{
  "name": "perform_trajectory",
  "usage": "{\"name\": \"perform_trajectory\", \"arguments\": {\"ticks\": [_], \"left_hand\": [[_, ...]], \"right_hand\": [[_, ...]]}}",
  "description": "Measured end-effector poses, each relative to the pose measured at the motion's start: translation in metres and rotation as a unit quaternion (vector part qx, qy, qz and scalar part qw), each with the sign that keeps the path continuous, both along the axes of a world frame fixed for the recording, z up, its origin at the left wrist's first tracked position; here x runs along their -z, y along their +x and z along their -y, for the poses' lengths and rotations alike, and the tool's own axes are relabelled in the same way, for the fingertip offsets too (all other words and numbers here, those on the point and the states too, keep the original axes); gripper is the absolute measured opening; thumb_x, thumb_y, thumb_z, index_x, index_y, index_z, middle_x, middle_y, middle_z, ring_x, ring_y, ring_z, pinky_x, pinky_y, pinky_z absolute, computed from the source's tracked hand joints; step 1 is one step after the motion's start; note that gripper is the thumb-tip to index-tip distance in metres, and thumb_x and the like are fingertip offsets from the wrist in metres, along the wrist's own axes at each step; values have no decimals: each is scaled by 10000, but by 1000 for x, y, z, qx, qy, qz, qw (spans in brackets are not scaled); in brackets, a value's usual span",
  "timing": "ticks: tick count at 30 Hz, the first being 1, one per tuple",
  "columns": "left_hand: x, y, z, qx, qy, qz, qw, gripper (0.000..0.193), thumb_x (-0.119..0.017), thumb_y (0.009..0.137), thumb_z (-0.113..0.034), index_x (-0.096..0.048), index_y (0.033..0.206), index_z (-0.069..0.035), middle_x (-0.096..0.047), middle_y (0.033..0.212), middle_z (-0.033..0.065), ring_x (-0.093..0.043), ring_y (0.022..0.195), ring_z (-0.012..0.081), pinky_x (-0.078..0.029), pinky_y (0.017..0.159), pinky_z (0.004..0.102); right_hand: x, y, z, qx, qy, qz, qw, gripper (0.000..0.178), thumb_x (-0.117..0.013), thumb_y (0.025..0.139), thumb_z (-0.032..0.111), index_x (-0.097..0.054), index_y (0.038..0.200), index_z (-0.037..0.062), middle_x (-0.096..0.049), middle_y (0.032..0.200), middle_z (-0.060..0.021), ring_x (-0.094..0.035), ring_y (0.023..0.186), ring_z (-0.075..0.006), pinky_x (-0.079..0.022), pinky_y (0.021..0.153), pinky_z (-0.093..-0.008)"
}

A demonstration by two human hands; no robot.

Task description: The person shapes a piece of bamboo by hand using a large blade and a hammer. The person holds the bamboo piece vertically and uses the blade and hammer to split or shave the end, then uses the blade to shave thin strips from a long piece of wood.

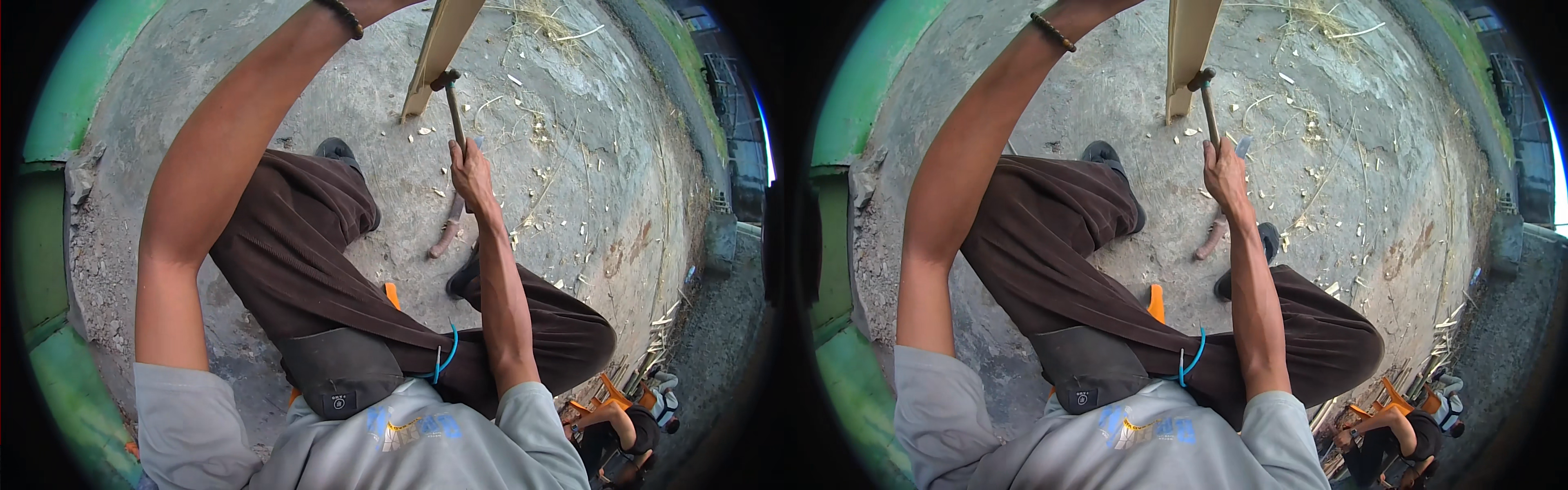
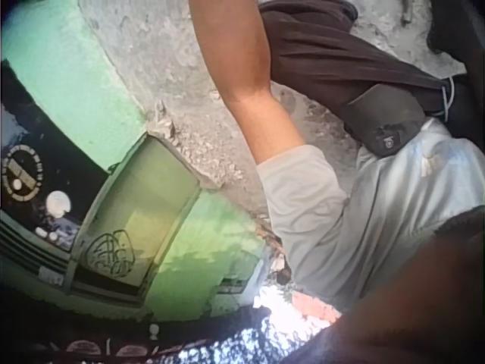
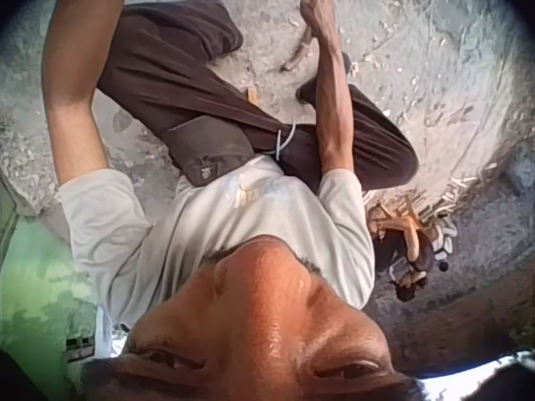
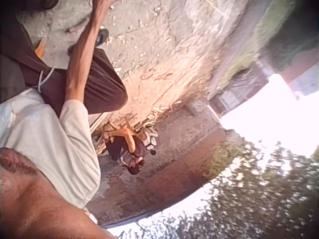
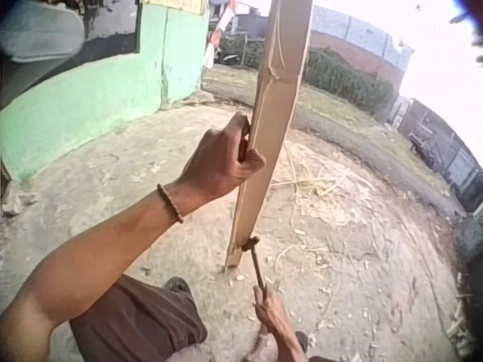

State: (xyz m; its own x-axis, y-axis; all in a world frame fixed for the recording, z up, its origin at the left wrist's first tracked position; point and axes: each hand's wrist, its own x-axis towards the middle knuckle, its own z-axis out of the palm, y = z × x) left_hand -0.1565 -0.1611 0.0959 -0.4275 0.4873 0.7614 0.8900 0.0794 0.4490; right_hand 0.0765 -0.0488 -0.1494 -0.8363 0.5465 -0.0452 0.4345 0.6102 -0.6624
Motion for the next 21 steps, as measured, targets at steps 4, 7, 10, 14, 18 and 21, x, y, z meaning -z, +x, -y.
{"name": "perform_trajectory", "arguments": {"ticks": [4,7,10,14,18,21], "left_hand": [[0,-1,-6,-11,13,-19,1000,283,-694,819,-173,-531,940,25,-650,657,188,-697,639,344,-543,564,405],[-2,4,-9,14,-12,24,1000,298,-703,816,-175,-521,947,21,-650,660,194,-698,645,353,-545,565,411],[-2,8,-11,7,-10,-6,1000,304,-706,821,-173,-509,953,18,-646,657,193,-697,639,351,-541,560,412],[-4,9,-8,18,-18,11,1000,308,-708,828,-178,-507,968,9,-642,661,178,-694,639,335,-532,562,399],[-2,9,-7,21,-5,15,1000,325,-708,828,-198,-511,982,9,-648,675,177,-696,655,332,-533,575,396],[-2,10,-11,6,-17,-4,1000,325,-704,828,-212,-525,974,17,-653,688,177,-698,665,327,-532,585,398]], "right_hand": [[-52,1,7,6,-4,-92,996,239,-540,1028,294,-507,997,59,-575,684,-221,-573,591,-427,-410,539,-492],[-66,-1,15,-14,2,-229,973,185,-521,1042,247,-479,1008,70,-539,639,-167,-563,525,-367,-406,505,-466],[-31,-3,24,4,11,-184,983,188,-506,1044,230,-435,1037,56,-566,649,-234,-582,588,-459,-398,509,-525],[44,9,20,38,-22,-9,999,273,-507,1023,281,-468,1050,13,-608,789,-336,-598,770,-545,-449,656,-584],[56,29,-11,8,-31,93,995,365,-492,1013,329,-544,959,-28,-627,890,-351,-608,872,-540,-445,781,-597],[16,29,-18,13,-33,49,998,374,-532,1010,377,-551,968,6,-606,783,-243,-580,721,-429,-435,682,-503]]}}
